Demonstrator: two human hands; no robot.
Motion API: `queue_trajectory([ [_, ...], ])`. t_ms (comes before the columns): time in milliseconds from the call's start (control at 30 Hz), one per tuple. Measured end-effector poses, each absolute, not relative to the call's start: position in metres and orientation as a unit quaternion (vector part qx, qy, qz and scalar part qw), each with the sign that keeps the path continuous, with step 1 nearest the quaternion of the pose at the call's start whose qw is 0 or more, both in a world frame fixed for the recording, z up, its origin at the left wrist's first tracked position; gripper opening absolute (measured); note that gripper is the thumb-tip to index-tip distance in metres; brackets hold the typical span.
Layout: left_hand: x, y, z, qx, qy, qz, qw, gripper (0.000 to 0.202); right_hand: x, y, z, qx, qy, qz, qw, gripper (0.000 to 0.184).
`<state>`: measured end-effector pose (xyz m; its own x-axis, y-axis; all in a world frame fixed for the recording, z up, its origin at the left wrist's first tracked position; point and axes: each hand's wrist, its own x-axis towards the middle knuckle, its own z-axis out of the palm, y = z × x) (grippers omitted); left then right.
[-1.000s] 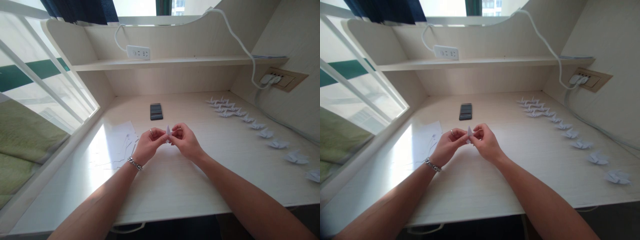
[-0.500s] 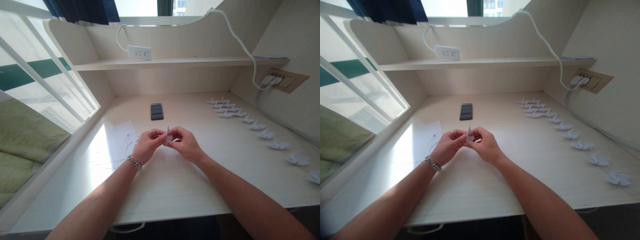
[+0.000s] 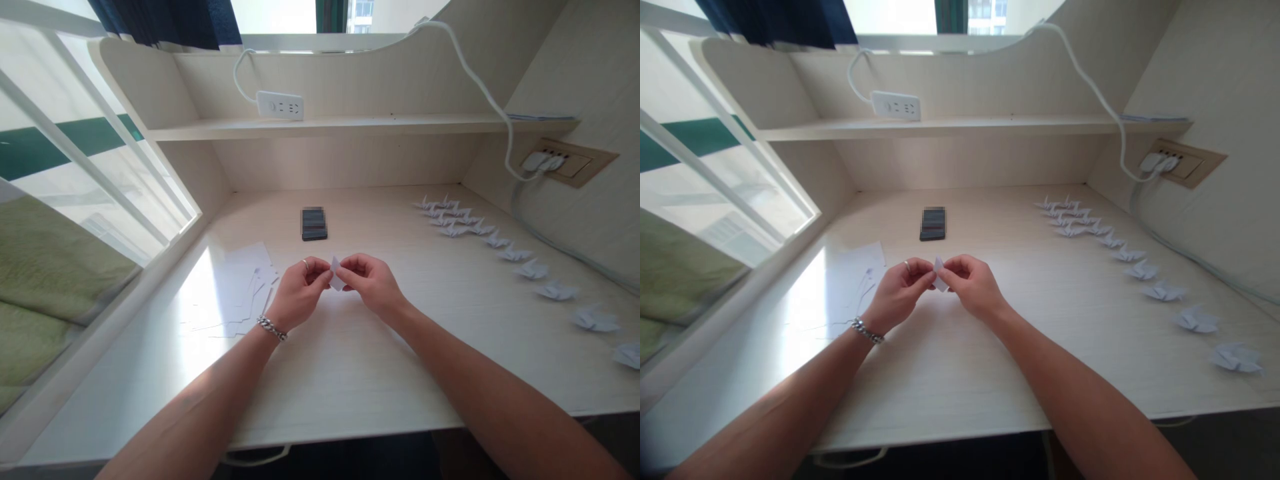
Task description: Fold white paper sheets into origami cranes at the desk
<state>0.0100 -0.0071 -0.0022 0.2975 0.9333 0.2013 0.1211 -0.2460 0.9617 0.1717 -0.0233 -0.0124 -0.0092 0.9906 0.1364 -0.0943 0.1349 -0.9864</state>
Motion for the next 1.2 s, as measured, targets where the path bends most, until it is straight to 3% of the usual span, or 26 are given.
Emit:
queue_trajectory([
  [433, 0.0121, -0.0094, -0.0079, 0.663, 0.394, 0.469, 0.431, 0.014, 0.1684, -0.0221, -0.0186, -0.43, -0.52, 0.448, 0.587, 0.024],
  [1200, 0.0148, -0.0138, -0.0082, 0.667, 0.384, 0.459, 0.443, 0.017, 0.1671, -0.0237, -0.0094, -0.433, -0.4, 0.529, 0.611, 0.029],
])
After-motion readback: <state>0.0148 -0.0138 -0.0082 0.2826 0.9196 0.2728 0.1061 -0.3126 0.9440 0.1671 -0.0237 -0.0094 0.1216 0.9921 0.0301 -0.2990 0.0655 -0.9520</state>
